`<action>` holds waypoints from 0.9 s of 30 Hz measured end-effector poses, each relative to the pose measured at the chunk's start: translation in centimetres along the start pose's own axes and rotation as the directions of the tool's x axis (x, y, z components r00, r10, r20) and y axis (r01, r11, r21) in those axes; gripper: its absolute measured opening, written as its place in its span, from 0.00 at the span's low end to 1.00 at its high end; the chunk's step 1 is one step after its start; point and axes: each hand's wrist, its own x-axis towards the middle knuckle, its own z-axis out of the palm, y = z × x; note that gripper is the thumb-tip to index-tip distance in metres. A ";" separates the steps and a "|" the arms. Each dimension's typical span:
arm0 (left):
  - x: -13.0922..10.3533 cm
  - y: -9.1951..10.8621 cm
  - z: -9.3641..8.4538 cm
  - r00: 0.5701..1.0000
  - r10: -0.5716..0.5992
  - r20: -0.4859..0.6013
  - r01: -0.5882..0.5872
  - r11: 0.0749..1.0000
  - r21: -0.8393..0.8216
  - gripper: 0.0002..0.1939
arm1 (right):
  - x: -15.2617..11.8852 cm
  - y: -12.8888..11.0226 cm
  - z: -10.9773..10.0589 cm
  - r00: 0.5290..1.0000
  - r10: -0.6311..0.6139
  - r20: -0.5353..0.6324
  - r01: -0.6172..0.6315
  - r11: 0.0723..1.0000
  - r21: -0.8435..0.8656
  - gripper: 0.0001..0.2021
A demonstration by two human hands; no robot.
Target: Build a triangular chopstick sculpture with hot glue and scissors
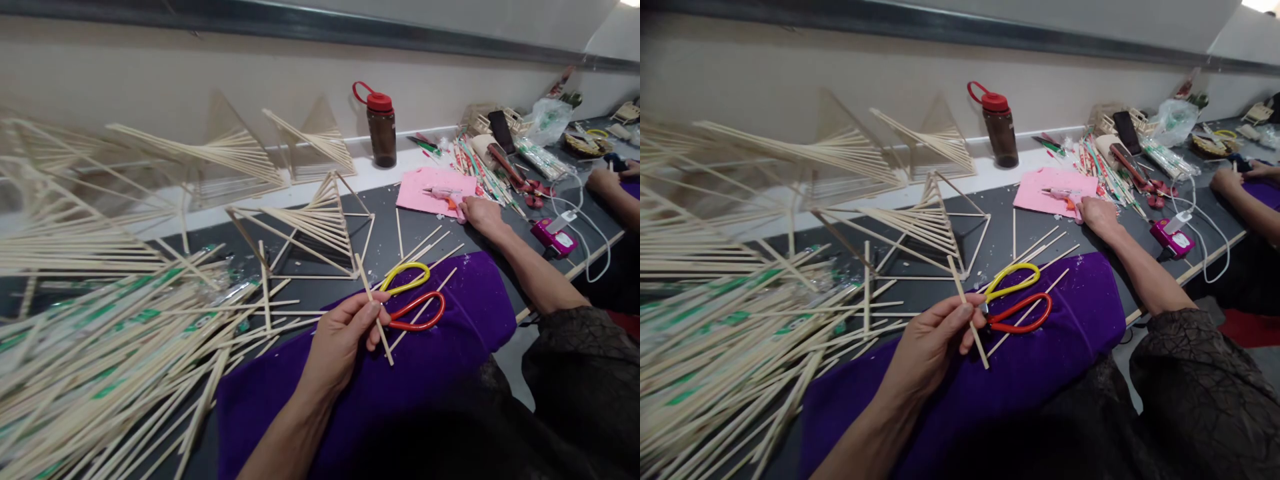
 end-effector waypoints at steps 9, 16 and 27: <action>0.0 0.0 0.2 1.000 0.022 -0.012 -0.022 0.999 0.031 0.19 | 1.6 0.1 -1.2 0.993 0.082 0.089 -0.094 0.985 0.142 0.29; 0.1 0.2 0.0 0.999 0.036 -0.022 -0.035 0.998 0.043 0.18 | 2.8 -1.0 -1.7 0.980 0.191 0.062 -0.200 0.904 0.377 0.18; 0.1 0.1 0.1 0.999 0.039 -0.003 -0.039 0.997 0.069 0.18 | 1.4 -2.5 -4.0 0.973 0.229 -0.003 -0.047 0.214 0.976 0.15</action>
